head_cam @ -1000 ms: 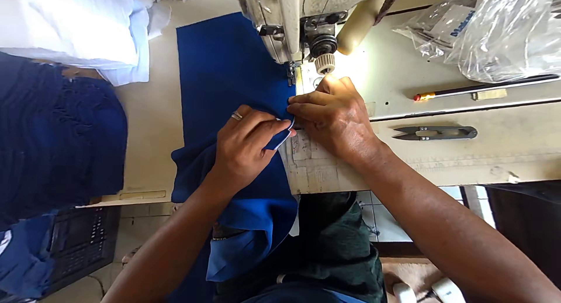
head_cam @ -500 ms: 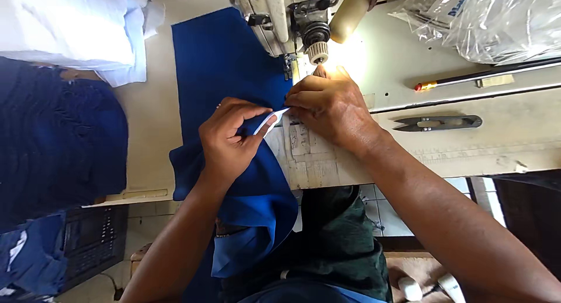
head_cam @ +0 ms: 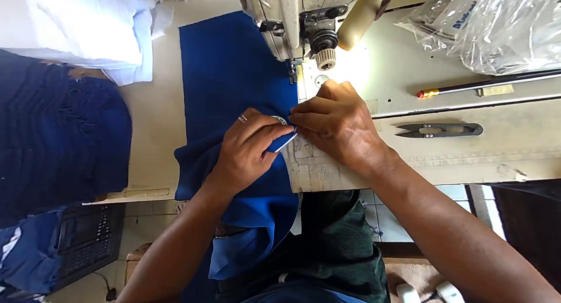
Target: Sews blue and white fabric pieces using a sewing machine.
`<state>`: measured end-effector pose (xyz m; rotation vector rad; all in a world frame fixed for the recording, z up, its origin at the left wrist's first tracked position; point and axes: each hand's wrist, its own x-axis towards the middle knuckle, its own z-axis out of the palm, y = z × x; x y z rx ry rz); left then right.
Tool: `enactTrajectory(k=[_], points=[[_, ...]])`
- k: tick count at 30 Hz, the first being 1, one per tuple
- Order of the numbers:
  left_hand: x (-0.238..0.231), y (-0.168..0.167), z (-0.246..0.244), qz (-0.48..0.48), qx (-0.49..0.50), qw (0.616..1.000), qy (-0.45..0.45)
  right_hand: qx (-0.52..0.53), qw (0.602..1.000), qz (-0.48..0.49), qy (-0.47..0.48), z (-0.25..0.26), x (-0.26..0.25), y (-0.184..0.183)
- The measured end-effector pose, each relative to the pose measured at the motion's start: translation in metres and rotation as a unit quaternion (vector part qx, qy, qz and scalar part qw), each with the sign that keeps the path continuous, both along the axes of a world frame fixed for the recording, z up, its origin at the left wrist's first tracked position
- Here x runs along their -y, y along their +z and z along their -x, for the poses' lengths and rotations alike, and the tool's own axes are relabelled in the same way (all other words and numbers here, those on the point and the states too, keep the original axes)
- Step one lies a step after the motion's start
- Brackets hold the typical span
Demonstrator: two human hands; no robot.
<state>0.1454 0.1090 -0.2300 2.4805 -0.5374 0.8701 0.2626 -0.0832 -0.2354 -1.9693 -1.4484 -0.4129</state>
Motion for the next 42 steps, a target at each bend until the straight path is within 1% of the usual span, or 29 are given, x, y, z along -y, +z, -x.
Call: enactTrajectory(k=[7, 11, 15, 19, 22, 25, 29, 34, 38, 42], points=[[-0.001, -0.001, -0.002, -0.02, 0.001, 1.0, 0.001, -0.005, 1.0, 0.01, -0.004, -0.001, 0.002, -0.001], [-0.004, 0.002, -0.018, -0.043, -0.008, 0.999, 0.013, 0.001, 0.999, 0.016, -0.048, -0.009, -0.005, -0.002], [-0.008, 0.005, -0.03, -0.064, -0.005, 0.998, 0.023, 0.001, 0.997, 0.031, -0.071, -0.014, -0.01, -0.003], [0.014, 0.019, -0.016, -0.034, -0.041, 0.994, 0.1, -0.007, 0.997, 0.033, -0.066, -0.015, -0.01, -0.002], [0.024, 0.016, -0.008, 0.034, -0.081, 0.985, 0.149, -0.025, 0.998, 0.023, -0.051, -0.018, -0.011, -0.003], [0.013, 0.005, -0.01, 0.12, -0.109, 0.979, 0.125, -0.036, 0.998, 0.015, -0.039, -0.02, -0.011, -0.004], [0.003, 0.005, -0.012, 0.165, -0.132, 0.973, 0.095, -0.038, 0.999, 0.022, -0.024, -0.02, -0.009, -0.003], [0.0, 0.004, -0.015, 0.172, -0.135, 0.973, 0.075, -0.034, 0.999, 0.014, -0.022, -0.022, -0.011, -0.002], [-0.001, 0.004, -0.015, 0.172, -0.137, 0.973, 0.076, -0.024, 0.999, 0.007, -0.025, -0.023, -0.013, -0.004], [0.002, 0.001, -0.014, 0.145, -0.096, 0.982, 0.069, -0.023, 0.999, 0.006, -0.026, -0.019, -0.01, -0.003]])
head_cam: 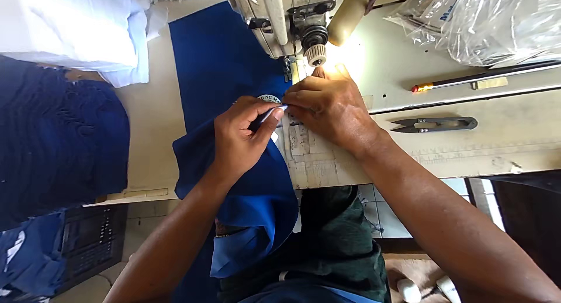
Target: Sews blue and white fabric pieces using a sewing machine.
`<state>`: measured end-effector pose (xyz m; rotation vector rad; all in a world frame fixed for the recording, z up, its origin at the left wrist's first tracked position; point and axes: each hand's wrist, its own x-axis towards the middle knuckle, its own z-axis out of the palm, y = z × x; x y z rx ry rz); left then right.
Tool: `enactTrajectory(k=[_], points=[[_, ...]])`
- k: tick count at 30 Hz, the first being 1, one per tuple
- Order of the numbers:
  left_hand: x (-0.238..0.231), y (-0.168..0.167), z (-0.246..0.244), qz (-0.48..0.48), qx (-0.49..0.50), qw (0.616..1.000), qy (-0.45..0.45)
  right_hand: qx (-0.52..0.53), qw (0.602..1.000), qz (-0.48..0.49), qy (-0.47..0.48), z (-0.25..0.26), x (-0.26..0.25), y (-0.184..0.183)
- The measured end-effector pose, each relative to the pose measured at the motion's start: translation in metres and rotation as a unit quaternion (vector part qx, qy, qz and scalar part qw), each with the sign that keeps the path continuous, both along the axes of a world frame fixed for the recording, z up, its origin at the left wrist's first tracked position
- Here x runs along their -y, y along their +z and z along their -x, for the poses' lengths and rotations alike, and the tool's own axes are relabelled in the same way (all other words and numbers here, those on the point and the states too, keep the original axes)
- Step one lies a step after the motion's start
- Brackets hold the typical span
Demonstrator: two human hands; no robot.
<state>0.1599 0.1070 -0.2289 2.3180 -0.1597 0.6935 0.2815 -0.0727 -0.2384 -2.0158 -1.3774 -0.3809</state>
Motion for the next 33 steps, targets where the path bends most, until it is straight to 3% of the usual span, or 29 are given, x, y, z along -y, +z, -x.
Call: enactTrajectory(k=[4, 11, 20, 33], points=[[0.012, 0.002, 0.008, -0.091, 0.023, 0.995, 0.02, 0.017, 1.0, -0.002, 0.009, 0.004, 0.005, 0.0], [0.015, -0.005, 0.008, -0.152, 0.026, 0.988, 0.021, 0.0, 0.999, 0.039, 0.008, 0.009, 0.013, 0.001], [-0.001, -0.004, -0.032, -0.231, 0.01, 0.973, 0.009, 0.012, 0.995, 0.075, -0.065, -0.003, 0.003, 0.002], [0.017, -0.007, -0.027, -0.226, 0.004, 0.972, 0.063, -0.043, 0.993, -0.006, -0.106, -0.007, 0.006, 0.0]])
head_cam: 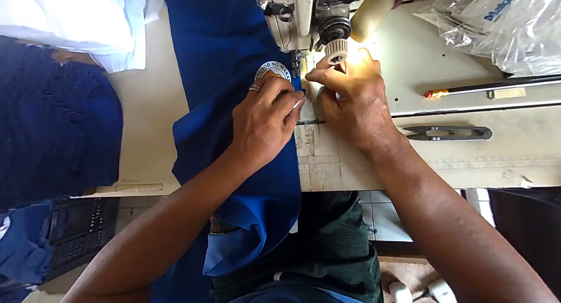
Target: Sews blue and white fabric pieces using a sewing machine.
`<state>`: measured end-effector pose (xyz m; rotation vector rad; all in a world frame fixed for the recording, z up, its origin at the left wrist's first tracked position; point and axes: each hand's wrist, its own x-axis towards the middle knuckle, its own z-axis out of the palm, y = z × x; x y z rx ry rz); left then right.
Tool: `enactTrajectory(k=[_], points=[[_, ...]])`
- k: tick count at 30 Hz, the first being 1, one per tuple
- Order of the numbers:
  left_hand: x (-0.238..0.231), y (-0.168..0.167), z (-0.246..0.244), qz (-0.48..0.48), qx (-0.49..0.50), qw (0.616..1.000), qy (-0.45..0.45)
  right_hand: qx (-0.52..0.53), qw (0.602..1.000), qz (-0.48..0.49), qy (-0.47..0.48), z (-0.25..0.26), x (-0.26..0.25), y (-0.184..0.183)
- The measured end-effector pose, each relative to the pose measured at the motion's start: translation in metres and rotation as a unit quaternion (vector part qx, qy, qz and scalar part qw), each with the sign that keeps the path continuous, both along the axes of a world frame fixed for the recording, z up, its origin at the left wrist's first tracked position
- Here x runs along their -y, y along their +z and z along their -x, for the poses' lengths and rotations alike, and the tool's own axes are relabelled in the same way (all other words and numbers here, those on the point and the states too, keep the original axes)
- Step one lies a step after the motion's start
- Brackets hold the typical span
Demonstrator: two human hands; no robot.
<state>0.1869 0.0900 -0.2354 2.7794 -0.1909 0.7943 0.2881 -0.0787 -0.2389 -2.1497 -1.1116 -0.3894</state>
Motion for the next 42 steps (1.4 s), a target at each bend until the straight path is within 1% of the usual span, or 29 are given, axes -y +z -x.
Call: enactTrajectory(k=[4, 6, 9, 11, 15, 19, 21, 23, 25, 26, 28, 30, 35, 42], points=[[0.0, 0.0, 0.0, 0.0, 0.005, 1.0, -0.002, 0.011, 0.999, 0.021, 0.025, 0.001, 0.0, -0.001], [-0.001, -0.001, 0.0, 0.002, 0.003, 1.0, -0.005, 0.021, 0.999, 0.044, 0.024, 0.002, -0.001, 0.0], [-0.003, 0.0, -0.002, 0.003, 0.0, 1.0, -0.012, 0.024, 0.999, 0.046, 0.015, 0.001, -0.003, 0.0], [-0.005, -0.001, -0.005, 0.002, -0.002, 1.0, -0.015, 0.01, 1.0, 0.028, 0.0, 0.0, -0.003, -0.001], [-0.009, 0.0, -0.014, 0.002, -0.005, 1.0, -0.01, -0.012, 0.998, 0.002, -0.065, -0.001, -0.003, 0.0], [-0.009, 0.0, -0.015, 0.0, -0.003, 1.0, -0.008, -0.02, 0.996, -0.004, -0.091, -0.001, -0.005, -0.001], [-0.009, 0.001, -0.015, -0.014, -0.007, 1.0, -0.009, -0.047, 0.994, 0.002, -0.103, -0.003, -0.006, 0.001], [-0.005, 0.004, -0.013, -0.031, -0.026, 0.999, -0.006, -0.098, 0.989, 0.034, -0.102, -0.01, -0.009, 0.011], [0.005, 0.011, -0.007, -0.048, -0.076, 0.996, 0.024, -0.149, 0.982, 0.079, -0.083, -0.025, -0.013, 0.026], [0.01, 0.012, -0.005, -0.053, -0.083, 0.994, 0.041, -0.159, 0.98, 0.099, -0.074, -0.036, -0.017, 0.031], [0.017, 0.01, -0.003, -0.06, -0.06, 0.994, 0.071, -0.149, 0.982, 0.103, -0.056, -0.055, -0.027, 0.031], [0.018, 0.005, -0.003, -0.07, -0.032, 0.994, 0.081, -0.124, 0.985, 0.112, -0.048, -0.07, -0.036, 0.024], [0.016, 0.004, -0.003, -0.08, -0.034, 0.993, 0.08, -0.121, 0.984, 0.12, -0.043, -0.069, -0.04, 0.019], [0.011, 0.004, -0.01, -0.068, -0.034, 0.994, 0.081, -0.091, 0.991, 0.083, -0.043, -0.073, -0.041, 0.007]])
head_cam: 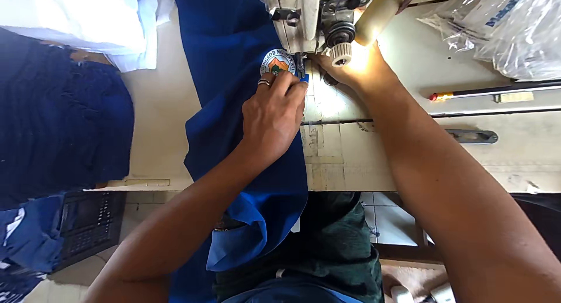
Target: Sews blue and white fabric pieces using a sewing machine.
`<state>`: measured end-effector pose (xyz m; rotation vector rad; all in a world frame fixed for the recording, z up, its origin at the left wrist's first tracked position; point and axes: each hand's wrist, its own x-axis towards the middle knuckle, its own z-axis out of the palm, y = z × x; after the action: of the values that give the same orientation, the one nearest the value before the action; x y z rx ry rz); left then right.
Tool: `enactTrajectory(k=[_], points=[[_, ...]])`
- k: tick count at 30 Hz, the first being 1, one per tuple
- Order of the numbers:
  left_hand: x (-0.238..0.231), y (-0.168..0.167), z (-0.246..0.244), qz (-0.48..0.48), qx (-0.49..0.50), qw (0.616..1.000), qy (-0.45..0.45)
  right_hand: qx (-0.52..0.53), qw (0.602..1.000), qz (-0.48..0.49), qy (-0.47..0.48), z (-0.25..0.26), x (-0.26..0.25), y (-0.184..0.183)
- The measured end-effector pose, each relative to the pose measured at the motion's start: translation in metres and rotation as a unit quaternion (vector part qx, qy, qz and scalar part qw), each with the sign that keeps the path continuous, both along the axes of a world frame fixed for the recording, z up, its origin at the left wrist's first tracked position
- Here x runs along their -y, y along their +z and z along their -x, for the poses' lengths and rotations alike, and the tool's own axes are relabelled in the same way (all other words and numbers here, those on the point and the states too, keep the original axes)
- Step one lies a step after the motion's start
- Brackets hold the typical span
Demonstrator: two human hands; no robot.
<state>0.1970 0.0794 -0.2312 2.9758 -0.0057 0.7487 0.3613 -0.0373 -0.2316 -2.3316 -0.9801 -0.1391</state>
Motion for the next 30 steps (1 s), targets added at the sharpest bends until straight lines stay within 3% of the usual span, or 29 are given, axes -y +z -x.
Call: enactTrajectory(k=[15, 19, 21, 24, 26, 28, 30], points=[[0.002, -0.001, 0.0, 0.009, 0.002, 1.0, 0.005, 0.004, 1.0, 0.0, 0.012, -0.001, -0.004, -0.004], [0.013, 0.005, 0.006, 0.042, -0.052, 0.997, 0.026, 0.007, 0.999, -0.018, 0.039, -0.002, -0.003, -0.004], [0.001, 0.006, 0.007, 0.084, -0.063, 0.994, -0.017, -0.001, 0.999, -0.025, 0.042, 0.001, -0.001, -0.003], [-0.061, 0.006, -0.013, 0.142, -0.051, 0.968, -0.198, -0.018, 0.996, -0.084, -0.003, 0.018, 0.01, 0.005], [-0.091, 0.014, -0.028, 0.113, -0.079, 0.95, -0.28, 0.02, 0.996, -0.077, -0.048, 0.029, 0.014, 0.006], [-0.086, 0.026, -0.027, 0.055, -0.099, 0.961, -0.251, 0.078, 0.993, -0.071, -0.059, 0.039, 0.017, 0.004], [-0.059, 0.032, -0.014, 0.043, -0.129, 0.979, -0.152, 0.056, 0.996, -0.044, -0.062, 0.046, 0.021, 0.007]])
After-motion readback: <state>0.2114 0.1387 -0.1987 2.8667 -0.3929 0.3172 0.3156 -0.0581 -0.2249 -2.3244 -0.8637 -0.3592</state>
